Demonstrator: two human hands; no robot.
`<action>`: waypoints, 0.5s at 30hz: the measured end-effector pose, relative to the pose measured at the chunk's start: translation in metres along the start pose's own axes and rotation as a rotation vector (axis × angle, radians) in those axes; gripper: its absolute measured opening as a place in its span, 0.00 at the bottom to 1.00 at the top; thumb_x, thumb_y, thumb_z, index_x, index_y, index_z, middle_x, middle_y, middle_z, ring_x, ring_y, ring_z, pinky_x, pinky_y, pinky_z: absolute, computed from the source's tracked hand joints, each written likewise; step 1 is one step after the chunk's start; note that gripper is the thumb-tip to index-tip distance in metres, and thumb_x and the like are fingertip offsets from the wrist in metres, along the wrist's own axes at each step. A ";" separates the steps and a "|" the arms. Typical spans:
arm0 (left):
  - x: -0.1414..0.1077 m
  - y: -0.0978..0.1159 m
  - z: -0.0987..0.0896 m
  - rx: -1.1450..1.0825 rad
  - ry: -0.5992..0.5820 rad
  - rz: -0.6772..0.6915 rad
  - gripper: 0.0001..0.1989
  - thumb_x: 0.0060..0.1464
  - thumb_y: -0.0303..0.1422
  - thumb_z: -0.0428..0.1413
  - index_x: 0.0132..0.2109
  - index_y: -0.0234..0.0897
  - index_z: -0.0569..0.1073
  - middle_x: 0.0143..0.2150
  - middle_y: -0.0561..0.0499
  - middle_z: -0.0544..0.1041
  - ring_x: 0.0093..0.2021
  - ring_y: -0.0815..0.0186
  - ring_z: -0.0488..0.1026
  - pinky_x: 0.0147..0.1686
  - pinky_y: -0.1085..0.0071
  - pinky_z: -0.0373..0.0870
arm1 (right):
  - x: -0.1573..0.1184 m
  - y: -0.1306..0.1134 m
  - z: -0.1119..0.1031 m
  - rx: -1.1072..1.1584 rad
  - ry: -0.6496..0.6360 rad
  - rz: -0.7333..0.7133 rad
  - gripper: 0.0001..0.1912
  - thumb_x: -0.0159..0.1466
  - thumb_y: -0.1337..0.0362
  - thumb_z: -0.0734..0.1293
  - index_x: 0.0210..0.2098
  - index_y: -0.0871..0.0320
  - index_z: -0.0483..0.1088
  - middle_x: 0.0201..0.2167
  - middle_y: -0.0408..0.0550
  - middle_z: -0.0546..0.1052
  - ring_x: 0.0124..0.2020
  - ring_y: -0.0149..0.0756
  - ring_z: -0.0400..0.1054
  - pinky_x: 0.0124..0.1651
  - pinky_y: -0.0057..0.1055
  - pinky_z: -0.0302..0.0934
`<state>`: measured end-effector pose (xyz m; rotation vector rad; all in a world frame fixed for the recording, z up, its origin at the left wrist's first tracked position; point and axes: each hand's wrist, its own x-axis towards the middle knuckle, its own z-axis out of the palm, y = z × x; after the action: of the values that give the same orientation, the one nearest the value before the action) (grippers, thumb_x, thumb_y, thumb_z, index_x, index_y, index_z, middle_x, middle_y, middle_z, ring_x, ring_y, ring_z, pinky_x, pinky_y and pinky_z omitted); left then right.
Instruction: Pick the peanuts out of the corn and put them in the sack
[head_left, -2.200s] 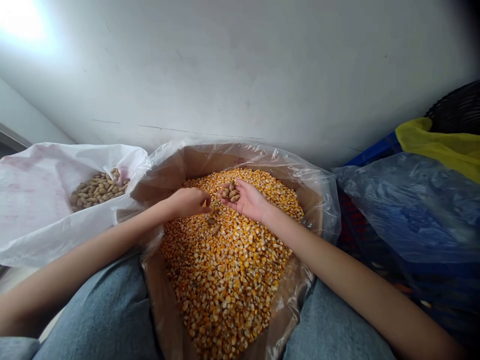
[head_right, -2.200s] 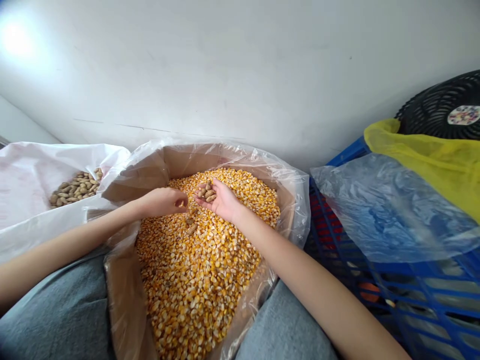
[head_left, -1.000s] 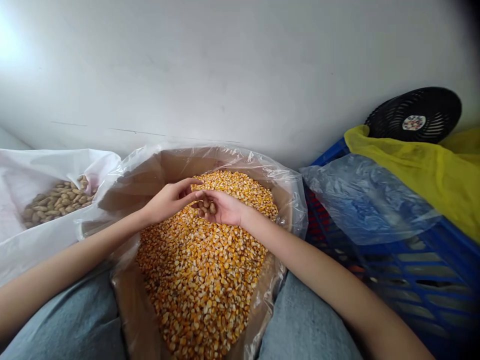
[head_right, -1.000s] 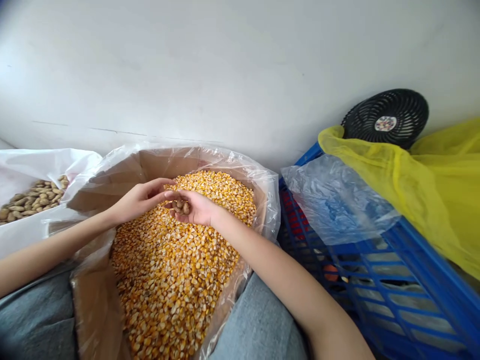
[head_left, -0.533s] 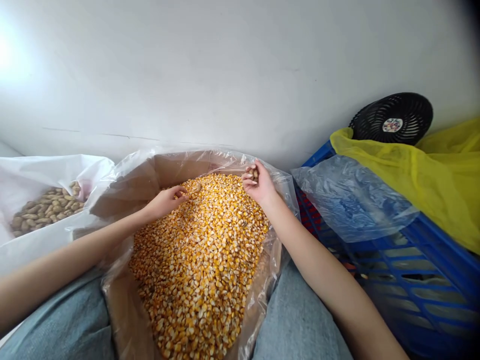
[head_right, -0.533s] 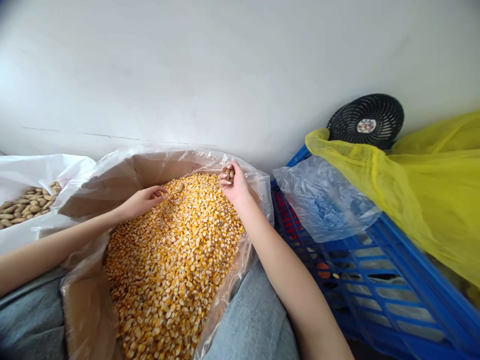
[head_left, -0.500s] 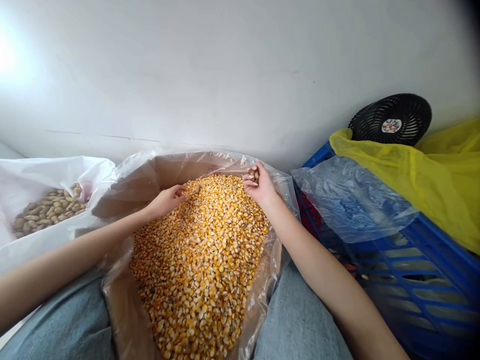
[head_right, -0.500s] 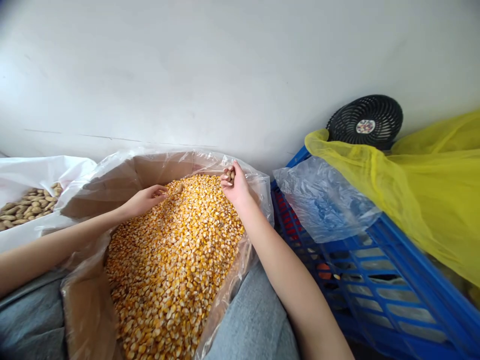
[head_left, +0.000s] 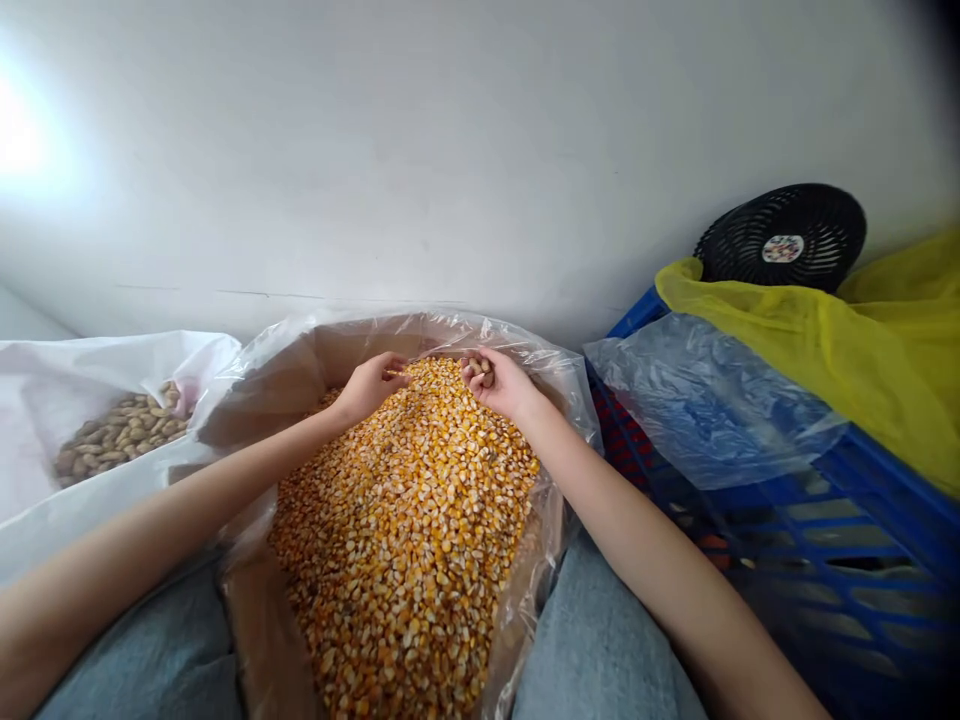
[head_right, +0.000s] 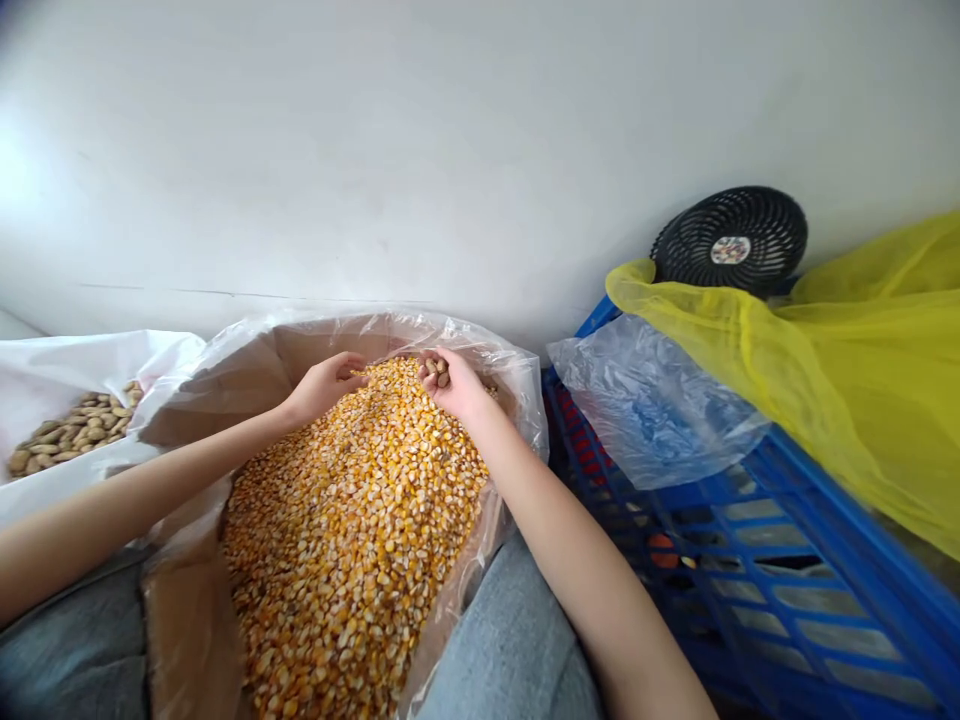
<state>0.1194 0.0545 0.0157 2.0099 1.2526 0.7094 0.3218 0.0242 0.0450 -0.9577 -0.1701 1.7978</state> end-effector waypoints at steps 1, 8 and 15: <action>-0.003 0.013 -0.003 -0.064 0.000 0.048 0.17 0.45 0.40 0.50 0.42 0.36 0.64 0.41 0.48 0.70 0.36 0.67 0.69 0.36 0.71 0.65 | -0.001 0.004 0.003 -0.055 -0.022 0.034 0.10 0.59 0.66 0.54 0.27 0.63 0.62 0.18 0.47 0.68 0.19 0.24 0.63 0.12 0.14 0.54; -0.003 0.046 -0.016 -0.168 -0.056 0.259 0.18 0.51 0.38 0.45 0.48 0.35 0.60 0.46 0.46 0.66 0.44 0.68 0.65 0.43 0.71 0.62 | -0.008 0.020 0.014 -0.321 -0.212 0.280 0.11 0.58 0.61 0.57 0.26 0.62 0.63 0.21 0.48 0.69 0.18 0.25 0.61 0.09 0.14 0.49; -0.021 -0.069 -0.018 0.408 -0.185 -0.505 0.28 0.47 0.39 0.48 0.53 0.27 0.56 0.54 0.34 0.56 0.52 0.52 0.56 0.49 0.62 0.54 | -0.007 0.014 0.009 -0.294 -0.188 0.218 0.06 0.54 0.66 0.61 0.22 0.61 0.61 0.17 0.42 0.63 0.14 0.21 0.55 0.07 0.11 0.40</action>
<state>0.0596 0.0626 -0.0274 1.8793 1.7991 0.0238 0.3069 0.0149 0.0474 -1.0422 -0.4740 2.1038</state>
